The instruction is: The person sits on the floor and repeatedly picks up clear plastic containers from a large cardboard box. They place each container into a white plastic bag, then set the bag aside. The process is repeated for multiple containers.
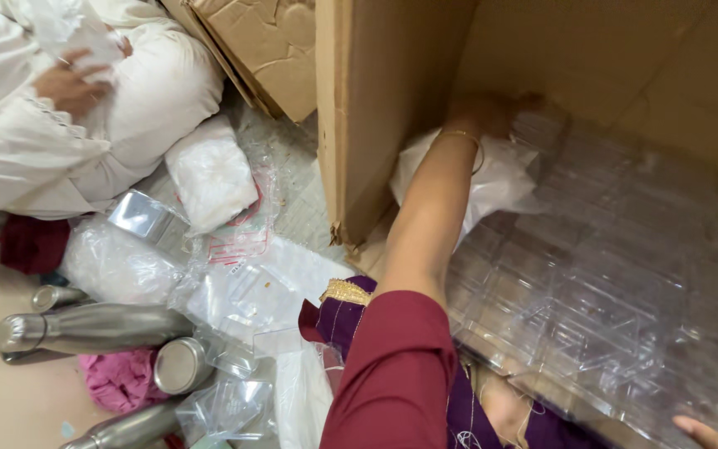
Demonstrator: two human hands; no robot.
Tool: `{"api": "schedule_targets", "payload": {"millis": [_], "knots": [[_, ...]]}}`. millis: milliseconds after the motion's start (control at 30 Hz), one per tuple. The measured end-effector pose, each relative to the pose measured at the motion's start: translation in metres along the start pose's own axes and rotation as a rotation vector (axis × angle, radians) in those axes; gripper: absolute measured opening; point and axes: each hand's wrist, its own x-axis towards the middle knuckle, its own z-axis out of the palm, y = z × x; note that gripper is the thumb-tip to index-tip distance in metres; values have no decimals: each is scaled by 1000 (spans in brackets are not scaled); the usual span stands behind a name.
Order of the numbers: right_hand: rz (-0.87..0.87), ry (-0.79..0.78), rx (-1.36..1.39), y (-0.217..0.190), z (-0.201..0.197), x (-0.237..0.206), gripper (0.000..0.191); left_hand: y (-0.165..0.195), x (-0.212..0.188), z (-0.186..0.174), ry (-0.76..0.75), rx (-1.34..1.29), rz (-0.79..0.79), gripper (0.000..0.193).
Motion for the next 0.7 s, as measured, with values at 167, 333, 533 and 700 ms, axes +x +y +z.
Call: {"api": "schedule_targets", "payload": {"millis": [167, 333, 533, 700], "knots": [[-26, 8, 16, 13, -1, -1, 124, -9, -18, -3, 4, -43, 52, 100], [-30, 12, 11, -6, -5, -12, 127, -21, -85, -27, 52, -167, 169, 103], [-46, 162, 5, -91, -28, -29, 157, 56, -125, 36, 86, -112, 358, 103], [106, 54, 86, -141, -52, -45, 157, 73, -125, 59, 1, -149, 265, 102]]}}
